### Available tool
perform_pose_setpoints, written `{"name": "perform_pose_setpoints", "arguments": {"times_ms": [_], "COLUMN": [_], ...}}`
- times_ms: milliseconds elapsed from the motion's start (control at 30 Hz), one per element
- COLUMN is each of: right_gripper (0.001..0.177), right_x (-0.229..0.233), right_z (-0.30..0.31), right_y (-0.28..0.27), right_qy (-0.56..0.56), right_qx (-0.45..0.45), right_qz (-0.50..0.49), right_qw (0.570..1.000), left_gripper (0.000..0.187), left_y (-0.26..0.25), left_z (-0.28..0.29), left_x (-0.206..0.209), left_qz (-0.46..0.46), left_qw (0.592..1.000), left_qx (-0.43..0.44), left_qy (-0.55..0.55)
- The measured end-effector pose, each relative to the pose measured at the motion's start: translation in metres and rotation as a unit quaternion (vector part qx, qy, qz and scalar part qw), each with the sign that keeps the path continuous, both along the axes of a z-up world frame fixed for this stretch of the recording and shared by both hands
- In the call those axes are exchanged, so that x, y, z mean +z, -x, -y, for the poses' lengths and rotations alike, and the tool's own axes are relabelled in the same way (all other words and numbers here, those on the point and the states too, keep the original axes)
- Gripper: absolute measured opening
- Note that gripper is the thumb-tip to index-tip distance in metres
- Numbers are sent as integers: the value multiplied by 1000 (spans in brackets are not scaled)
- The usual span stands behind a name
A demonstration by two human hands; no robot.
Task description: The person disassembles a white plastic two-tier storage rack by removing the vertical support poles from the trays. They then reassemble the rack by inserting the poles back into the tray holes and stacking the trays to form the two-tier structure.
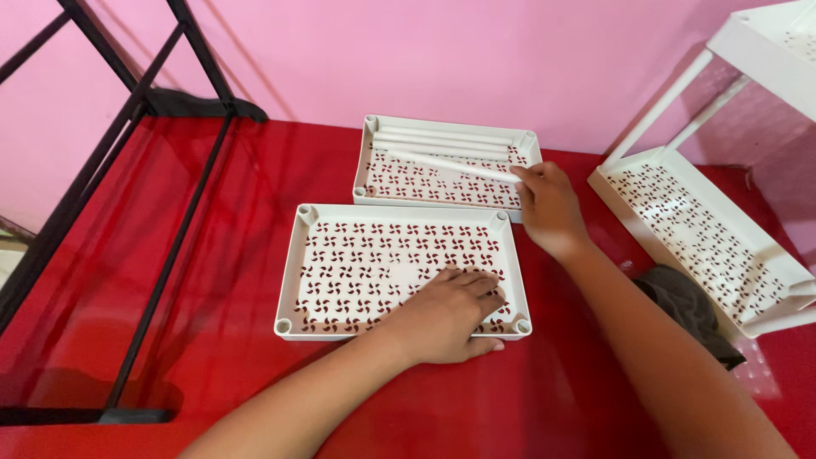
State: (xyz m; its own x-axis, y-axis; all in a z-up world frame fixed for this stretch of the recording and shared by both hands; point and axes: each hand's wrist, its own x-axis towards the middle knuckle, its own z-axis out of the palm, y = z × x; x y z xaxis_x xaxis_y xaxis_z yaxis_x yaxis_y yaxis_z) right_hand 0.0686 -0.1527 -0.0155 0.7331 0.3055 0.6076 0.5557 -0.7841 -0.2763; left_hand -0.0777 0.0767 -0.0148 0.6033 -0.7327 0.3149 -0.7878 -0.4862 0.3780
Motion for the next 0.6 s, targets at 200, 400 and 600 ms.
{"name": "perform_pose_setpoints", "arguments": {"times_ms": [200, 400, 600], "right_gripper": [32, 33, 44], "right_x": [-20, -22, -5], "right_z": [-8, -4, 15], "right_y": [-26, -26, 27], "right_qy": [16, -40, 42], "right_qx": [-53, -2, 2], "right_qz": [-42, -81, -81], "right_qw": [998, 996, 996], "left_gripper": [59, 59, 57], "left_y": [-1, -1, 0], "left_z": [0, 0, -1], "left_x": [0, 1, 3], "left_qz": [-3, -5, -8], "left_qw": [1000, 1000, 1000], "left_qx": [-2, -5, -10], "left_qy": [2, 5, 7]}}
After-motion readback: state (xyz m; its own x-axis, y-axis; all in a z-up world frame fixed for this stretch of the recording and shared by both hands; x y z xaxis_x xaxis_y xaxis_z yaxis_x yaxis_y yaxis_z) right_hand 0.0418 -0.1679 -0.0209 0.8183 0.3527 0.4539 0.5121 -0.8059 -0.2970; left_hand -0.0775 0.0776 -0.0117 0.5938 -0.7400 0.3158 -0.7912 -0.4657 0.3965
